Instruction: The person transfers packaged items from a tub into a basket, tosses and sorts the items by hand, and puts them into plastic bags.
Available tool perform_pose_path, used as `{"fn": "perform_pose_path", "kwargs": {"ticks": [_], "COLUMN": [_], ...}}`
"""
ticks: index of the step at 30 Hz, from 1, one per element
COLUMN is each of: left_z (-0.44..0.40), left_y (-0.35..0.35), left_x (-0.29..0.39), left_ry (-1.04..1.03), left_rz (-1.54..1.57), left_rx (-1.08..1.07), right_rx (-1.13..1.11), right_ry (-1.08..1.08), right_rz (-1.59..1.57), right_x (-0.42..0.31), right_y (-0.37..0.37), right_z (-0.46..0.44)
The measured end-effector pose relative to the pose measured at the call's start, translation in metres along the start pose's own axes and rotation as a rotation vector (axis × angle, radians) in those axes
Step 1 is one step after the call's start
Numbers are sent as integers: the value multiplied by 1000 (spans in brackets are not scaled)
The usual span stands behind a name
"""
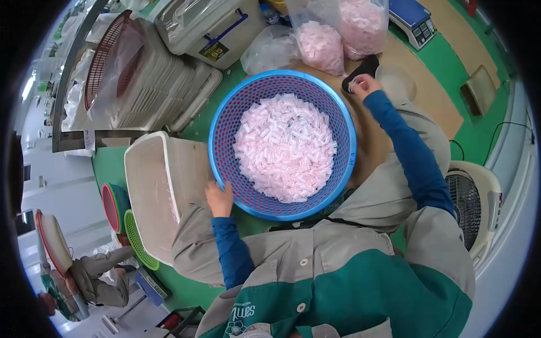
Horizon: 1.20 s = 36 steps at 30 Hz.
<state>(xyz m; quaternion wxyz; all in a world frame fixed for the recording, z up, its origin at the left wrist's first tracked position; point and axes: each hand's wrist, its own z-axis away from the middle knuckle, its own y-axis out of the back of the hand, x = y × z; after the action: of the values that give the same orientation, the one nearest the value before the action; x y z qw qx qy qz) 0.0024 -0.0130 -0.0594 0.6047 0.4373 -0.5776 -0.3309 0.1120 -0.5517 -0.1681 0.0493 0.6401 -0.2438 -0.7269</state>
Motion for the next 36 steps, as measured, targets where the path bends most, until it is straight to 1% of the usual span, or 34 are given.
{"fn": "perform_pose_path", "kwargs": {"ticks": [1,2,3,5,7,8,9,10,11,13,14,16,18,19,21,22,24,25,27,29,30,31,33,34,36], "left_z": [10,16,21,27,27,29,29,29,29,27,27,23,25,33,47,56,75,70,59,36,24,21,14,16,21], "left_y": [-26,-38,-49,-54,-52,-59,-60,-63,-63,-62,-59,-36,-26,-15,25,31,42,50,67,37,22,17,9,11,18], "left_x": [-30,-40,-50,-45,-41,-55,-57,-58,-59,-61,-64,-52,-60,-55,-22,-11,11,20,37,10,-3,-8,-19,-15,-6], "left_ry": [-31,0,30,210,283,210,138,256,263,274,223,69,71,170,373,338,199,211,244,232,226,337,588,606,641], "left_rz": [-33,-39,-46,-199,-220,-220,-219,-188,-179,-148,-55,172,382,444,572,744,1075,1171,1363,1172,1076,1205,1460,1457,1450], "left_rx": [-16,-56,-96,-158,-147,-83,-17,-47,-32,-26,-19,84,33,29,41,178,436,417,384,360,351,300,235,219,188], "right_rx": [-98,-185,-164,-103,-82,-72,-62,-51,-33,74,109,150,171,194,207,214,275,304,403,325,247,172,248,283,220], "right_ry": [56,129,185,293,306,302,295,289,269,269,249,233,114,60,121,200,307,283,349,264,142,17,133,192,-2], "right_rz": [187,367,468,674,667,635,684,734,703,593,522,502,205,55,-52,-91,-317,-490,-391,-146,-184,-215,-262,-282,-290], "right_x": [-17,-35,-38,-43,-42,-47,-45,-43,-43,-44,-42,-49,-67,-78,-64,-50,-57,-88,-99,-20,-30,-41,-11,5,-13], "right_y": [-16,-32,-42,-62,-67,-67,-69,-72,-72,-74,-74,-74,-62,-56,-25,-7,18,13,4,0,-6,-13,-25,-31,-25], "right_z": [16,33,41,55,49,50,50,49,50,47,43,36,43,47,51,52,95,120,118,65,63,61,44,35,50]}}
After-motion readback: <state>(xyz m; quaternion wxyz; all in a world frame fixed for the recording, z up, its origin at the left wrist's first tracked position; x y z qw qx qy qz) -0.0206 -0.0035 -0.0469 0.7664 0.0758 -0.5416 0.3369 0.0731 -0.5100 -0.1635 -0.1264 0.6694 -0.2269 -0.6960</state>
